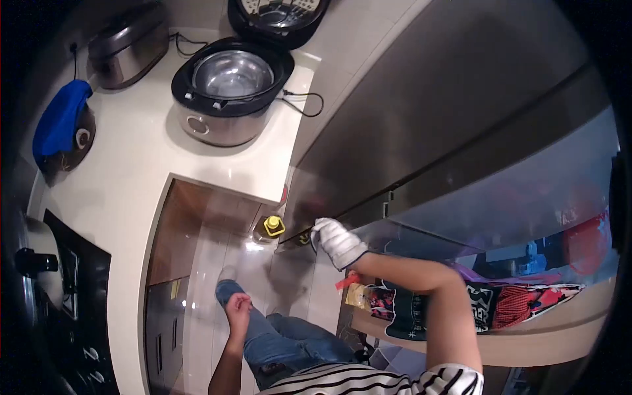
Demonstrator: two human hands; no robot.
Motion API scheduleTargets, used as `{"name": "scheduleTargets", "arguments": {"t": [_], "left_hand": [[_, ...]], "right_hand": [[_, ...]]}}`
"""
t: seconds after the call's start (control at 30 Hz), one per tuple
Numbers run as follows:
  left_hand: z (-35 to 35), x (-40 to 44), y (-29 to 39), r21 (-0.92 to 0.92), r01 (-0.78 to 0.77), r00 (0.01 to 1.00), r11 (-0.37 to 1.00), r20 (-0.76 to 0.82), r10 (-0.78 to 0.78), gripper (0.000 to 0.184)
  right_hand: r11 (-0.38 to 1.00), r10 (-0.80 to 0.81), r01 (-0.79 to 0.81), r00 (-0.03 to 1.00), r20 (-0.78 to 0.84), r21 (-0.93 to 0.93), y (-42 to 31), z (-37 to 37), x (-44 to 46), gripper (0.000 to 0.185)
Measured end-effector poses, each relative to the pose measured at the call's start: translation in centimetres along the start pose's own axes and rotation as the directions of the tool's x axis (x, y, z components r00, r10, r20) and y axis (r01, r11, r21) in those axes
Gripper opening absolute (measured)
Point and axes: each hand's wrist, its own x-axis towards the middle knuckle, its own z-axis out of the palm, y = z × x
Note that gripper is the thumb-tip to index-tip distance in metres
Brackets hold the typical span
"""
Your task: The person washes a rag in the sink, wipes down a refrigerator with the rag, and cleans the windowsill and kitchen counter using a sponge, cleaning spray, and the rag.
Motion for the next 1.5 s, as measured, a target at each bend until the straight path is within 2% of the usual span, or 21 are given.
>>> {"name": "scheduleTargets", "arguments": {"t": [0.13,0.23,0.33,0.4,0.43,0.5,0.63,0.7,0.73,0.8,0.87,0.97,1.07,1.1,1.2,1.23,1.33,1.4,1.43,1.47,1.5], "left_hand": [[-0.4,-0.7,-1.3,-0.096,0.038,0.998,0.995,-0.036,-0.042,0.01],[-1.2,-0.3,-1.6,-0.074,0.019,0.998,0.997,-0.06,-0.024,0.008],[-3.6,-1.0,-4.1,-0.167,0.066,0.989,0.984,-0.123,-0.087,0.005],[-5.2,-1.4,-6.2,-0.119,-0.154,0.969,0.981,-0.21,0.127,0.004],[-5.8,-1.6,-7.4,-0.111,-0.149,0.968,0.983,-0.22,0.122,0.004],[-7.2,-1.1,-9.1,-0.148,0.042,0.939,0.988,-0.331,-0.089,0.002],[-4.8,5.1,-13.6,-0.206,-0.074,0.979,0.976,-0.202,0.032,0.003],[-3.0,10.1,-18.1,0.149,0.009,0.984,0.989,-0.175,0.017,0.005],[-2.1,11.8,-18.0,0.125,-0.038,0.997,0.991,-0.058,0.045,0.006],[0.2,15.9,-19.4,0.09,-0.094,0.993,0.992,0.074,0.087,0.006],[1.0,18.8,-23.1,-0.017,-0.08,0.987,0.997,0.139,0.081,0.009],[1.2,21.9,-25.7,-0.05,-0.203,0.955,0.978,0.21,0.209,0.012],[1.7,24.8,-29.2,0.051,-0.223,0.96,0.973,0.183,0.21,0.014],[2.0,26.3,-29.5,0.165,-0.409,0.894,0.897,0.27,0.358,0.009],[6.4,28.4,-26.8,0.095,-0.392,0.891,0.915,0.285,0.352,0.005],[8.2,28.8,-25.4,0.047,-0.405,0.858,0.913,0.363,0.362,0.007],[13.5,27.2,-20.5,-0.06,-0.568,0.683,0.821,0.522,0.511,0.024],[16.6,26.2,-16.4,-0.156,-0.877,0.285,0.454,0.592,0.754,0.035],[17.5,25.4,-15.1,-0.116,-0.892,0.247,0.438,0.685,0.685,0.047],[18.9,25.7,-14.5,-0.151,-0.965,0.054,0.216,0.688,0.723,0.053],[19.9,25.3,-14.0,-0.167,-0.975,-0.005,0.144,0.668,0.744,0.055]], "right_hand": [[0.909,0.139,-0.093,0.987,0.086,-0.406,-2.3,-1.7,-1.0,0.008],[0.895,0.179,-0.166,0.984,-0.009,-0.415,1.2,-0.7,-2.5,0.007],[0.932,0.219,-0.261,0.958,-0.183,-0.252,8.2,2.1,-4.2,0.007],[0.955,0.247,-0.281,0.933,-0.261,-0.1,13.4,4.8,-4.7,0.007],[0.957,0.266,-0.287,0.922,-0.28,-0.036,15.8,5.9,-5.2,0.008],[0.952,0.306,-0.282,0.902,-0.305,0.122,20.8,8.9,-5.8,0.008],[0.95,0.268,-0.175,0.884,-0.384,0.26,31.3,13.9,-8.2,0.01],[0.937,0.241,-0.097,0.874,-0.422,0.336,37.0,16.2,-8.6,0.011],[0.795,0.52,-0.298,0.783,-0.341,0.528,38.0,18.0,-9.1,0.008],[0.196,0.847,-0.381,0.53,0.039,0.904,39.7,18.8,-9.6,0.009],[0.082,0.852,-0.37,0.508,0.127,0.925,43.4,21.3,-11.0,0.012],[0.217,0.743,-0.434,0.655,0.14,0.875,47.8,24.2,-13.0,0.016],[0.562,0.503,-0.474,0.846,0.175,0.678,48.4,24.5,-15.3,0.02],[0.686,0.377,-0.421,0.903,0.205,0.593,47.2,23.6,-15.8,0.021],[0.886,0.041,-0.166,0.958,0.284,0.433,40.6,18.0,-16.4,0.026],[0.917,-0.011,-0.107,0.956,0.292,0.384,37.3,14.6,-16.4,0.027],[0.984,0.167,-0.175,0.97,0.178,0.03,27.4,3.9,-17.0,0.032],[0.952,0.162,-0.196,0.975,-0.154,-0.234,24.7,-2.5,-18.4,0.03],[0.902,0.064,-0.215,0.924,-0.377,-0.375,24.4,-5.3,-19.5,0.03],[0.821,-0.081,-0.268,0.82,-0.567,-0.504,24.6,-8.3,-20.3,0.029],[0.747,-0.235,-0.335,0.674,-0.7,-0.574,25.4,-10.8,-21.1,0.028]]}}
